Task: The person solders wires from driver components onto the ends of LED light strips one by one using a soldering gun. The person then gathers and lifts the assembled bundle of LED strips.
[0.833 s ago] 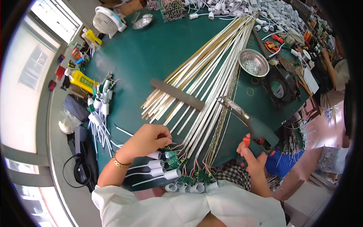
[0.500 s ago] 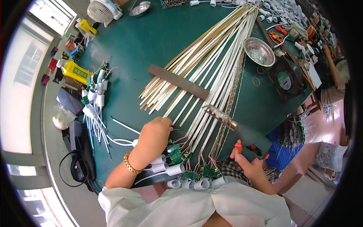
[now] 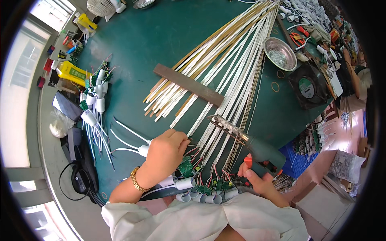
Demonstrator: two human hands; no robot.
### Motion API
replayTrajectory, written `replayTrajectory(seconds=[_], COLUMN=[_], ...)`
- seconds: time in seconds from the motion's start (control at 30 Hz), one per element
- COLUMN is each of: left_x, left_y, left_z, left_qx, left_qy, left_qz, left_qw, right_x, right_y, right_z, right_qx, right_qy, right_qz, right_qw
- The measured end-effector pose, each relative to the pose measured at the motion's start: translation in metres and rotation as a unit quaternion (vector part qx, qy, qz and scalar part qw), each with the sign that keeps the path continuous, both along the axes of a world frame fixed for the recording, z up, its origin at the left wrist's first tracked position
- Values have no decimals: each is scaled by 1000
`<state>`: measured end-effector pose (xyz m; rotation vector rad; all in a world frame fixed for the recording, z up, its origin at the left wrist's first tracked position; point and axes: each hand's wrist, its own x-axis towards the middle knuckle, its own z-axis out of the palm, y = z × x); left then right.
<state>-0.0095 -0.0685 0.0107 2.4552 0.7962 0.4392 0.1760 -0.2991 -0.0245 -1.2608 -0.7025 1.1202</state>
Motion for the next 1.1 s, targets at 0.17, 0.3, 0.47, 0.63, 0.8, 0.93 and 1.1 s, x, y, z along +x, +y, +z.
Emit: replayTrajectory(seconds=[0.17,0.3,0.47,0.63,0.8,0.93,1.1], left_x=[-6,-2,8,18,14,14,11], left_y=[10,16,9,5,-1,-8,-4], left_z=[5,20,35,9,0,3,8], left_qx=[87,63,-228,-70,-5,34,-10], left_qy=[119,90,78,20,82,111,70], left_qz=[8,56,7,-21,12,48,38], left_qw=[989,992,971,997,997,992,997], right_x=[-1,4,9,13,3,-3,0], right_y=[5,6,6,5,-4,-5,-11], right_z=[9,6,9,2,-23,-31,-40], right_qx=[23,12,-42,-31,6,-26,-32], right_qy=[3,-6,-44,-104,-213,-233,-304], right_qz=[0,40,91,150,130,85,126], right_qw=[1000,999,994,983,968,968,944])
